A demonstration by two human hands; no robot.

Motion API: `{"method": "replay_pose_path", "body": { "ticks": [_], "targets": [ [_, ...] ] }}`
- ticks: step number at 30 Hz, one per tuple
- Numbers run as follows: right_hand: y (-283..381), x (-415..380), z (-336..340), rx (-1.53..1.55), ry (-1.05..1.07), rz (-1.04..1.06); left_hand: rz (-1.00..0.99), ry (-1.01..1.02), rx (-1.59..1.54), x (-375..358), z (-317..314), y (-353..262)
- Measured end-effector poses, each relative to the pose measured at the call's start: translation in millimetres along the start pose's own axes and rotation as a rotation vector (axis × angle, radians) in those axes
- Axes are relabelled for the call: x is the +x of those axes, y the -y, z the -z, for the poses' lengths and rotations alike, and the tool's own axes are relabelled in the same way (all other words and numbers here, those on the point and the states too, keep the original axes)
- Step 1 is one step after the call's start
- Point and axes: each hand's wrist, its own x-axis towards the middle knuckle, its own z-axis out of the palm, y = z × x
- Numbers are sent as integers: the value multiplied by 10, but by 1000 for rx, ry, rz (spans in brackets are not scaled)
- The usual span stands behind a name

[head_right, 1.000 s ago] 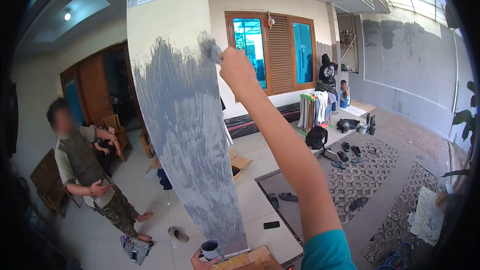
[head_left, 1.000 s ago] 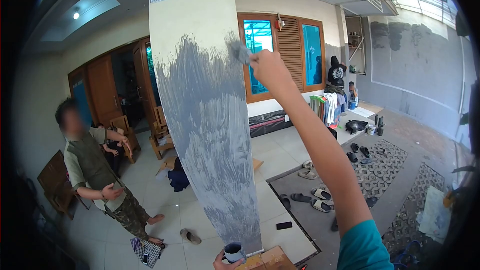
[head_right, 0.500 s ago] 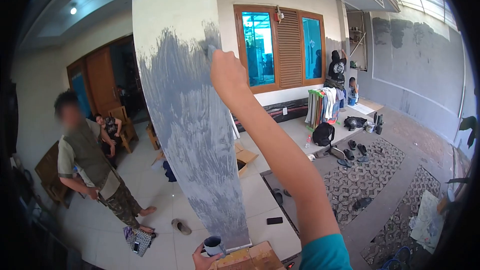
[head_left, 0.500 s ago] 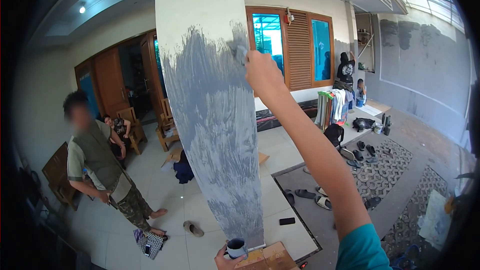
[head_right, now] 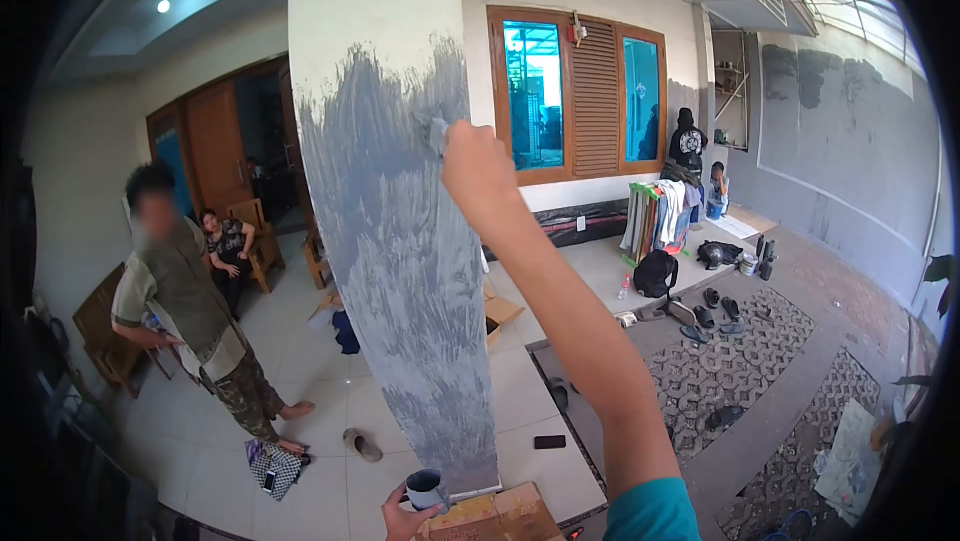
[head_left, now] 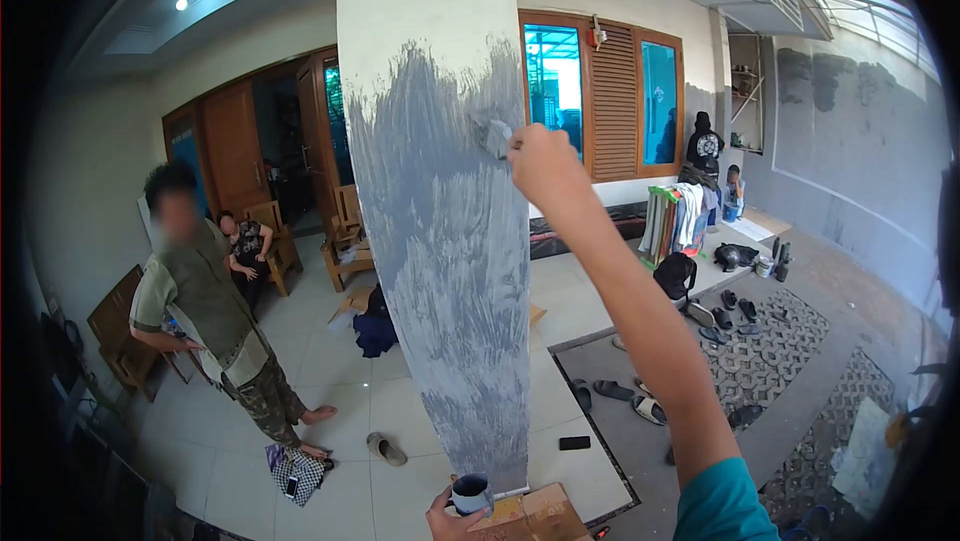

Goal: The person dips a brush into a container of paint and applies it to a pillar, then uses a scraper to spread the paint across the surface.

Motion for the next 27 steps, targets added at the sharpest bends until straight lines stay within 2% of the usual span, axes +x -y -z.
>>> {"method": "replay_pose_path", "body": {
  "ticks": [3, 7, 9, 13, 15, 17, 18, 20, 24, 27],
  "targets": [
    [139, 153, 293, 17, -67, -46, -55, 2, -22, -6, 0, -17],
    [212, 445, 116, 0, -238, -10, -97, 57, -54, 29, 13, 156],
    [194, 406, -14, -114, -133, -1, 0, 116, -30, 65, 35, 336],
    [43, 144, -42, -27, -14, -2, 98, 96, -118, -66, 41, 187],
    [83, 122, 94, 0, -20, 18, 19, 64, 49, -86, 39, -29],
    [143, 235, 165, 17, -42, 44, -17, 57, 17, -93, 14, -71],
    [191, 343, 134, 22, -124, 39, -38, 61, -1, -99, 37, -51],
    [179, 439, 44, 30, -213, 23, -38, 57, -46, -103, 64, 203],
    [104, 332, -80, -24, -125, 14, 41, 38, -97, -42, 68, 343],
    [116, 81, 12, -46, -42, 50, 15, 36, 19, -40, 80, 53]
  ]
}}
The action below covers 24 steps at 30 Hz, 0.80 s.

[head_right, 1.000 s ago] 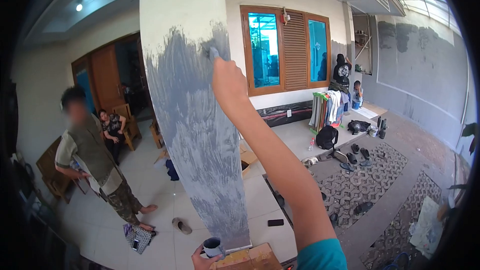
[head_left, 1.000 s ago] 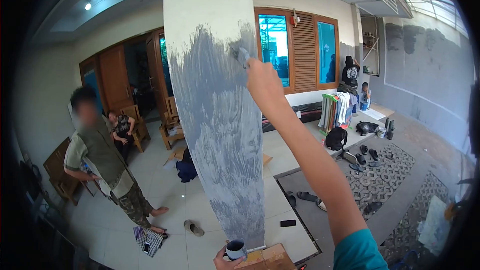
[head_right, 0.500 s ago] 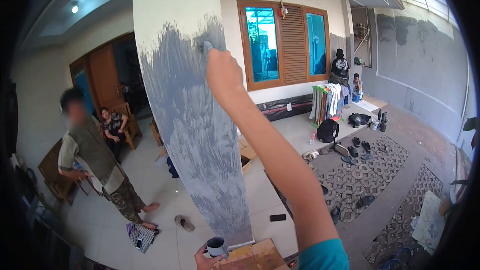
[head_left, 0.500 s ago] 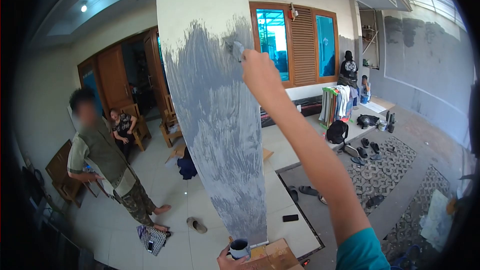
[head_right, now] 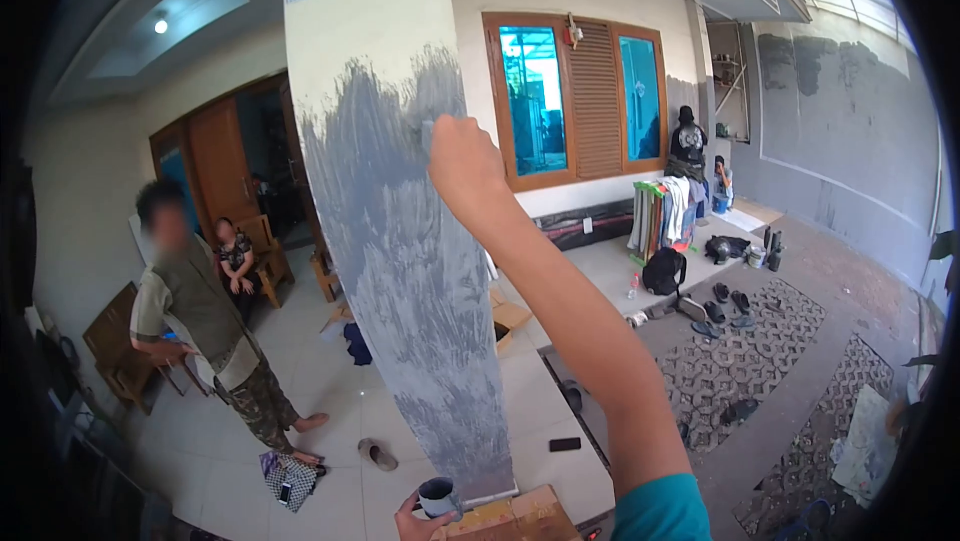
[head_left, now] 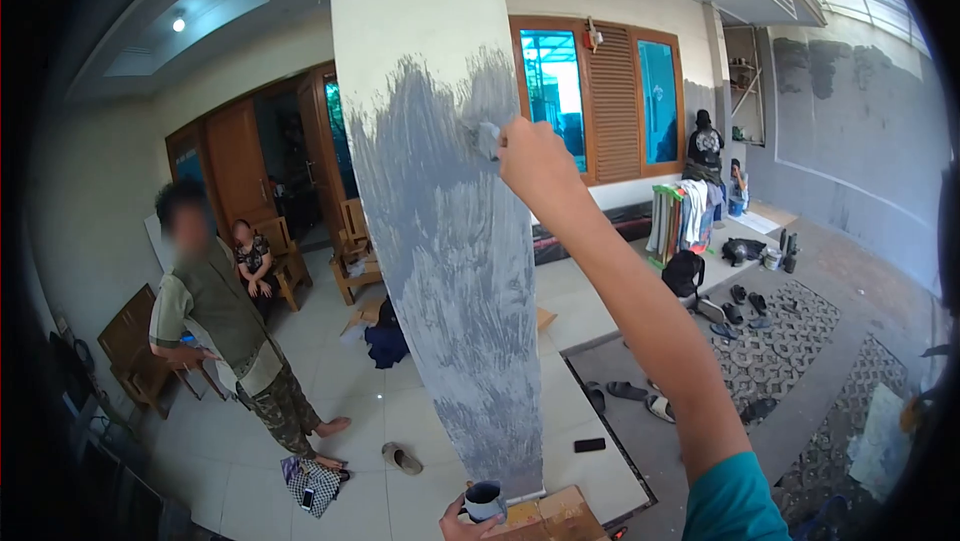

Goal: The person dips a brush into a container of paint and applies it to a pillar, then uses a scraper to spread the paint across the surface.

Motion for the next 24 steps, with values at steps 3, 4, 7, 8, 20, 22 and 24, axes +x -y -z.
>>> {"method": "replay_pose_path", "body": {
  "ticks": [3, 4, 7, 8, 20, 22, 24],
  "targets": [
    [188, 144, 100, 2, -43, 18, -95, 16, -13, 47, 11, 115],
    [241, 176, 94, 27, -93, -13, -101, 18, -6, 41, 42, 174],
    [218, 270, -112, -7, -115, 10, -97, -2, 130, 64, 70, 257],
    [179, 237, -175, -6, -111, 8, -99, -11, 116, 57, 71, 275],
    [166, 230, 6, 140, -173, -10, -99, -47, 60, -43, 199, 173],
    [115, 73, -178, 85, -105, -87, 4, -10, -33, -86, 196, -48],
    [66, -221, -252, 50, -43, -83, 2, -26, -18, -119, 214, 91]
  ]
}}
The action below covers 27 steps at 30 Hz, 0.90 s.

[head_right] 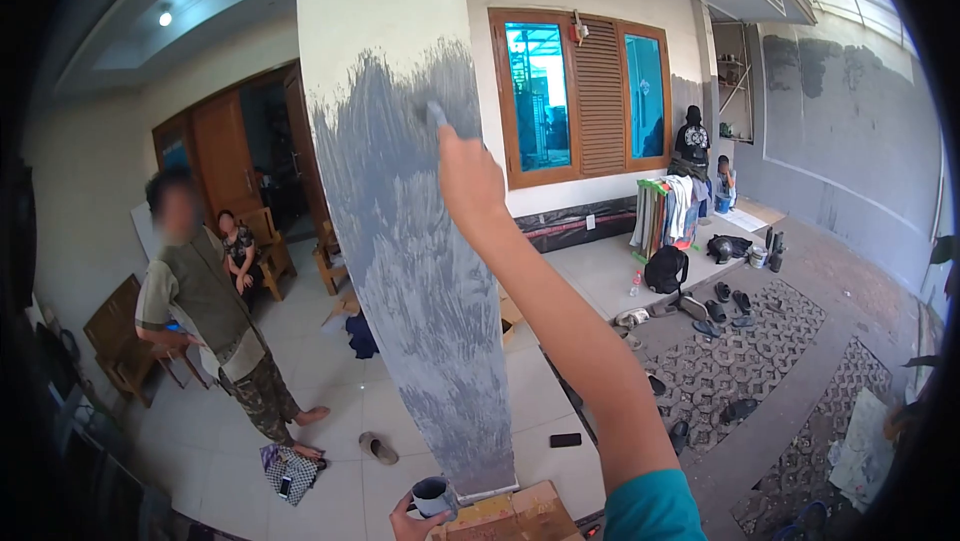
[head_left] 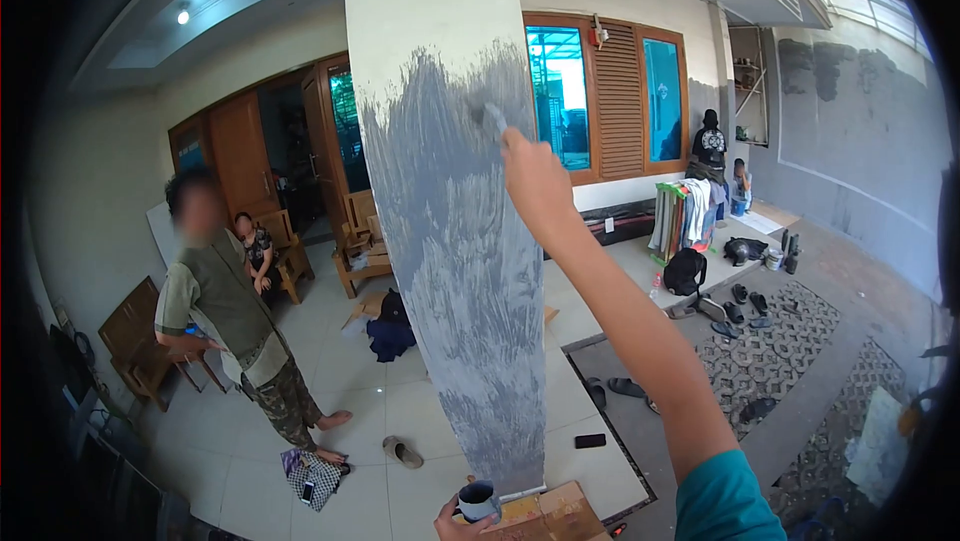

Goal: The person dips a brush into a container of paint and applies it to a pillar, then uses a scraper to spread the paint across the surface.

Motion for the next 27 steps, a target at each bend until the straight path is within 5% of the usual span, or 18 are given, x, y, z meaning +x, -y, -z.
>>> {"method": "replay_pose_path", "body": {
  "ticks": [5, 11, 17, 19, 24, 27],
  "targets": [
    [-86, -163, 115, 20, 141, 39, 18, -80, -10, 27, -55, 270],
    [-16, 122, -65, 134, -121, 128, -48, 24, 26, 23, -69, 15],
    [-184, -799, -197, 162, 89, 140, -31, -29, -105, -8, -52, 65],
    [-61, -651, -109, 207, 25, 171, 69, -49, -154, -74, -10, -175],
    [284, 340, 74, 143, -198, 204, -41, -102, 72, 45, 41, -157],
    [288, 611, -71, -32, -103, 96, -59, -118, 111, 110, 46, 116]
  ]
}}
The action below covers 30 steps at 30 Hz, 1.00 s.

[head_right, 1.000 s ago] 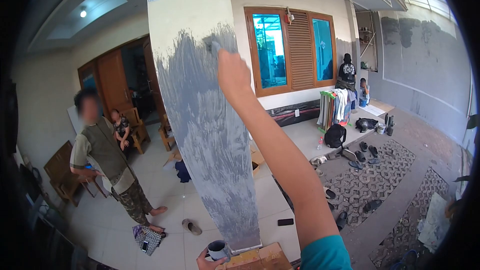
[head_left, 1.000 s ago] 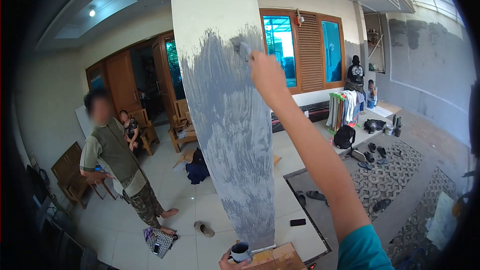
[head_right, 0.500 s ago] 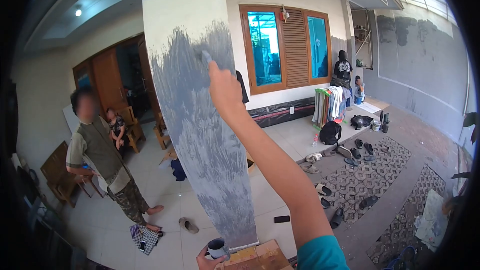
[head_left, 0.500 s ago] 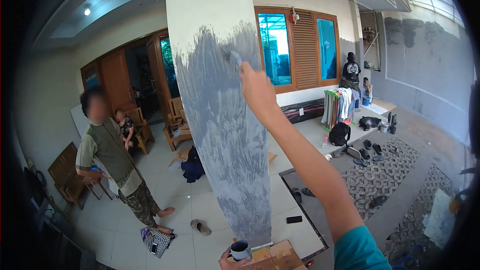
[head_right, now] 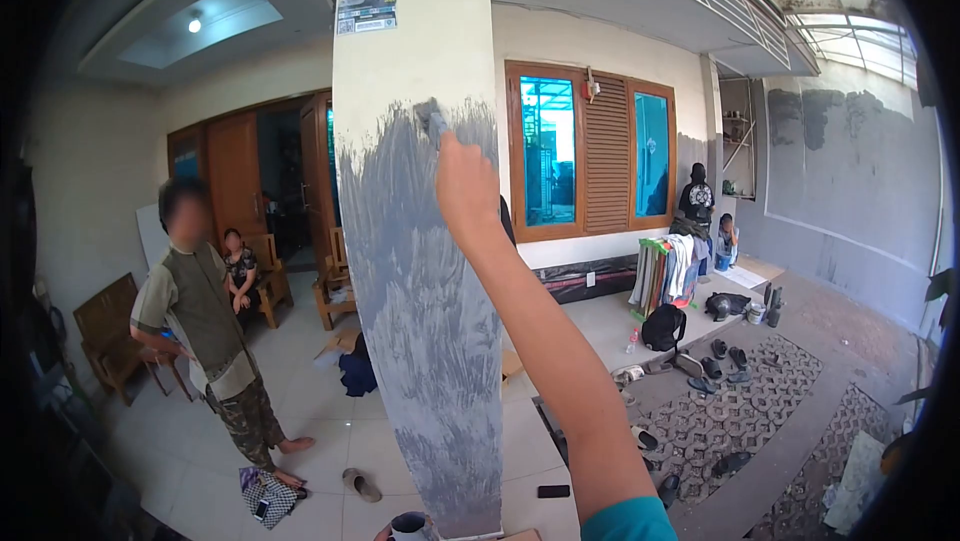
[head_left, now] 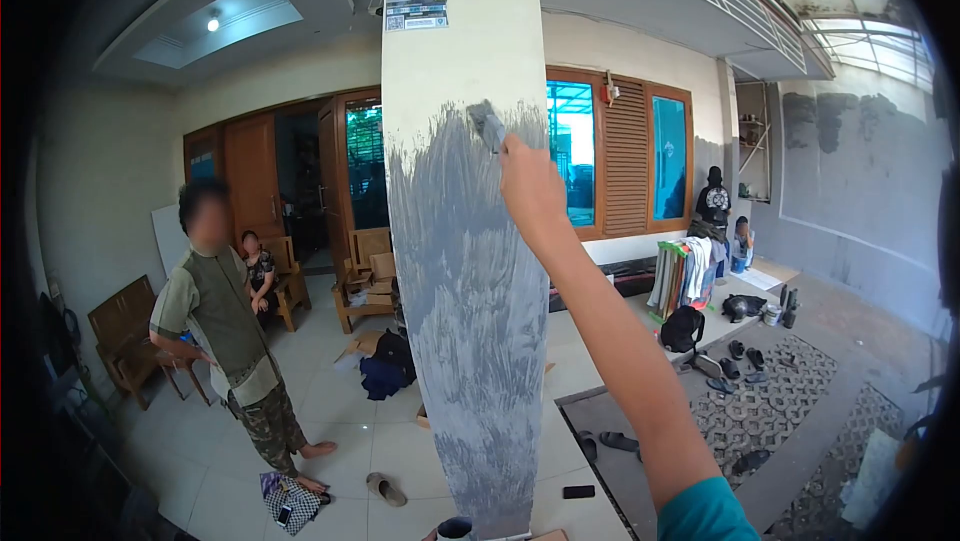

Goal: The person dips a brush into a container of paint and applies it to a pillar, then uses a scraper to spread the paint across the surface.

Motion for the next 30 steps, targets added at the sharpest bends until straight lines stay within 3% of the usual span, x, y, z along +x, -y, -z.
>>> {"method": "replay_pose_path", "body": {
  "ticks": [7, 10, 13, 16, 17, 19, 21, 22, 23, 25, 26, 29, 30],
  "targets": [
    [110, -351, 310, -70, 210, 18, 40, 55, -158, -159, 144, 36],
    [242, -24, 461, 19, 21, -29, 153, 87, -199, -132, 207, -48],
    [131, 83, 201, 41, -44, 15, 78, 72, -326, -12, 158, 318],
    [119, -41, 139, 0, 28, 18, 48, 153, -279, 202, 281, 636],
    [142, -49, 223, -51, 141, -15, 48, 160, -293, 230, 304, 713],
    [326, -50, 358, -121, 250, -54, 87, 182, -233, 332, 460, 430],
    [533, -9, 361, -15, 8, -8, 163, 210, -412, 418, 496, 184],
    [637, -3, 291, -27, 8, -17, 245, 216, -576, 422, 558, 153],
    [764, 5, 187, 69, -29, 3, 249, 227, -570, 424, 591, 343],
    [883, -50, -79, 157, -75, 23, 8, 241, -198, 502, 586, 782],
    [792, -123, -328, 170, -108, 37, -30, 273, -160, 537, 648, 776],
    [919, -409, -437, 138, -89, 4, 16, 312, -259, 610, 775, 872],
    [1001, -470, -370, 136, -89, 29, 27, 316, -275, 612, 932, 552]
  ]
}}
